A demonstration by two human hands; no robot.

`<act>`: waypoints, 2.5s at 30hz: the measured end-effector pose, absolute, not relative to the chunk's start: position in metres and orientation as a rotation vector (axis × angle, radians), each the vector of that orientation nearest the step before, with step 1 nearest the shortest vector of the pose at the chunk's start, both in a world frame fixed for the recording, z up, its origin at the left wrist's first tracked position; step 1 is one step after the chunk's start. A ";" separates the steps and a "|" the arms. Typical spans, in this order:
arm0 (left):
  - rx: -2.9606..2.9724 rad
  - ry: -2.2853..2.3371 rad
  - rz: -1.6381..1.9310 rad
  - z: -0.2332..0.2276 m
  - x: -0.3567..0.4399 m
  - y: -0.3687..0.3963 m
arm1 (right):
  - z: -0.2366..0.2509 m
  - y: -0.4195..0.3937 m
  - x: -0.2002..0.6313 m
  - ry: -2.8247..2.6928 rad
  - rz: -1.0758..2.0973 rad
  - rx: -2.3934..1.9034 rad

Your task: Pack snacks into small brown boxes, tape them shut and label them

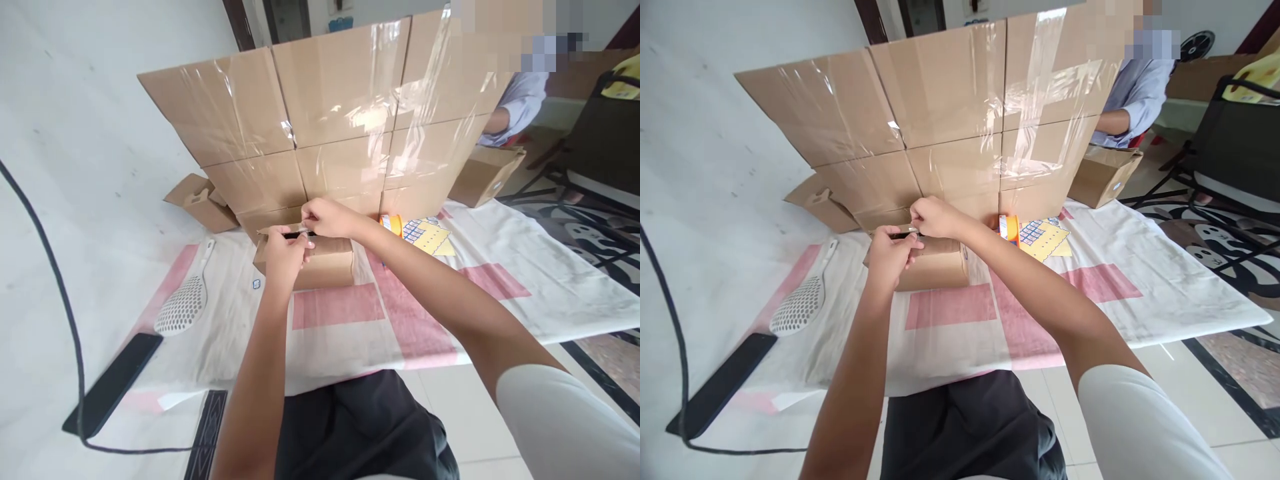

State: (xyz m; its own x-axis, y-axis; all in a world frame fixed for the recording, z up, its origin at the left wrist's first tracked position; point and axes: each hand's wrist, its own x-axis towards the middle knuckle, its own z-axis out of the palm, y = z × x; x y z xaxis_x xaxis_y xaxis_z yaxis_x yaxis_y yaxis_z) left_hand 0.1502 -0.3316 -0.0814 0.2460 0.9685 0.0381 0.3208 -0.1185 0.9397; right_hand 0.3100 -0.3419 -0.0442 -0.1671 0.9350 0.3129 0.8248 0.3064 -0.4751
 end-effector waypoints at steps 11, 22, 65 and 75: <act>2.114 1.687 0.549 -0.052 0.160 -0.303 | -0.072 -0.331 0.304 -2.095 0.061 -1.857; 2.512 1.138 1.209 -0.142 0.108 -0.342 | -0.078 -0.383 0.340 -1.289 -0.210 -1.942; 1.288 0.558 0.330 -0.163 0.242 -0.454 | -0.137 -0.633 0.376 -0.646 0.640 -1.472; 1.868 0.605 0.635 -0.167 0.236 -0.450 | -0.127 -0.550 0.409 -0.560 0.975 -1.557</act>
